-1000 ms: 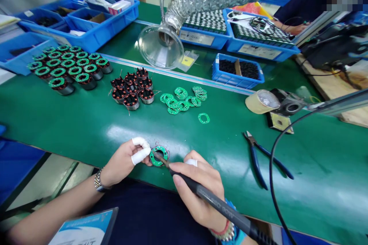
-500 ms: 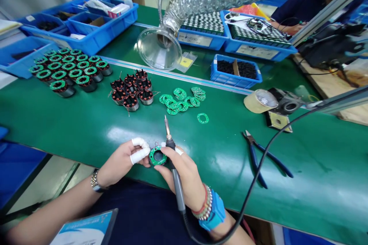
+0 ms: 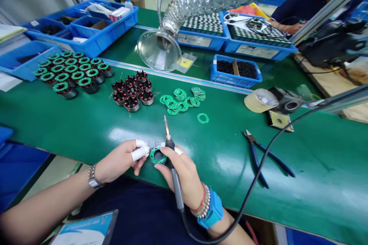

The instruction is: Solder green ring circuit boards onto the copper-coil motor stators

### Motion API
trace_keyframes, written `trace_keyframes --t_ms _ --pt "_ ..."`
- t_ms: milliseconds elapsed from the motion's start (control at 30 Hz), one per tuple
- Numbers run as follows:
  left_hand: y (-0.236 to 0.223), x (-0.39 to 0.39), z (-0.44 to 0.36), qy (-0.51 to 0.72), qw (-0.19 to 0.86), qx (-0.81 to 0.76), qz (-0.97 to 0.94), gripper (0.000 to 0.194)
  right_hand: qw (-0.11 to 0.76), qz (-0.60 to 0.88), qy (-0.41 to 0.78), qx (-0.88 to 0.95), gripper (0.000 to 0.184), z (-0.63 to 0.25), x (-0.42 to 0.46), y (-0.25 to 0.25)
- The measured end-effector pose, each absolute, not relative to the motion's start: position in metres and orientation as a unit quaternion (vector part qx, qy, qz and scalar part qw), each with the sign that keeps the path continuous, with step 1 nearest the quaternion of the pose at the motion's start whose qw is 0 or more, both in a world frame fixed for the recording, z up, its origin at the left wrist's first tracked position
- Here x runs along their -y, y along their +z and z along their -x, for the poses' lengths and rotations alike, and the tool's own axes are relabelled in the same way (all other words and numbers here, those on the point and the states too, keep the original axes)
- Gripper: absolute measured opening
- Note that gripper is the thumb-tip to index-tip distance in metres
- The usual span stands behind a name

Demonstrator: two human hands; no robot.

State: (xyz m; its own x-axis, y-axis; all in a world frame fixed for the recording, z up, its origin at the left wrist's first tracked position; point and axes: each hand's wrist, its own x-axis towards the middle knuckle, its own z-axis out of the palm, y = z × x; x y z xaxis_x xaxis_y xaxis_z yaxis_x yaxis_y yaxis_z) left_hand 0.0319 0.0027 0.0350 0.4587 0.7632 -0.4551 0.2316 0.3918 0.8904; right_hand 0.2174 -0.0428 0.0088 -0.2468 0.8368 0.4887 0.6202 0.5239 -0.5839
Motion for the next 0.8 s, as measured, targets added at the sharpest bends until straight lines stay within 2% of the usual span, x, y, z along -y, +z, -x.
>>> trace_keyframes --t_ms 100,167,233,367,467,567,800 --pt "0.029 0.005 -0.038 0.253 0.760 -0.472 -0.369 0.025 0.398 0.469 0.131 0.778 0.036 -0.218 0.043 0.008" --pt "0.026 0.009 -0.037 0.263 0.753 -0.475 -0.371 0.027 0.399 0.468 0.134 0.777 0.035 -0.218 0.043 0.008" --pt "0.025 0.011 -0.030 0.257 0.673 -0.496 -0.485 0.029 0.400 0.468 0.137 0.776 0.035 -0.218 0.042 0.009" --pt "0.023 0.010 -0.013 0.264 0.332 -0.447 -0.788 0.023 0.399 0.465 0.149 0.776 0.035 -0.217 0.042 0.009" --pt "0.022 0.009 -0.008 0.248 0.162 -0.363 -0.883 0.026 0.401 0.464 0.154 0.775 0.035 -0.217 0.043 0.009" --pt "0.022 0.007 -0.008 0.234 0.091 -0.333 -0.909 0.026 0.397 0.466 0.158 0.775 0.035 -0.218 0.043 0.008" --pt "0.019 0.002 -0.007 0.255 0.036 -0.281 -0.925 0.022 0.401 0.459 0.158 0.777 0.037 -0.217 0.042 0.009"
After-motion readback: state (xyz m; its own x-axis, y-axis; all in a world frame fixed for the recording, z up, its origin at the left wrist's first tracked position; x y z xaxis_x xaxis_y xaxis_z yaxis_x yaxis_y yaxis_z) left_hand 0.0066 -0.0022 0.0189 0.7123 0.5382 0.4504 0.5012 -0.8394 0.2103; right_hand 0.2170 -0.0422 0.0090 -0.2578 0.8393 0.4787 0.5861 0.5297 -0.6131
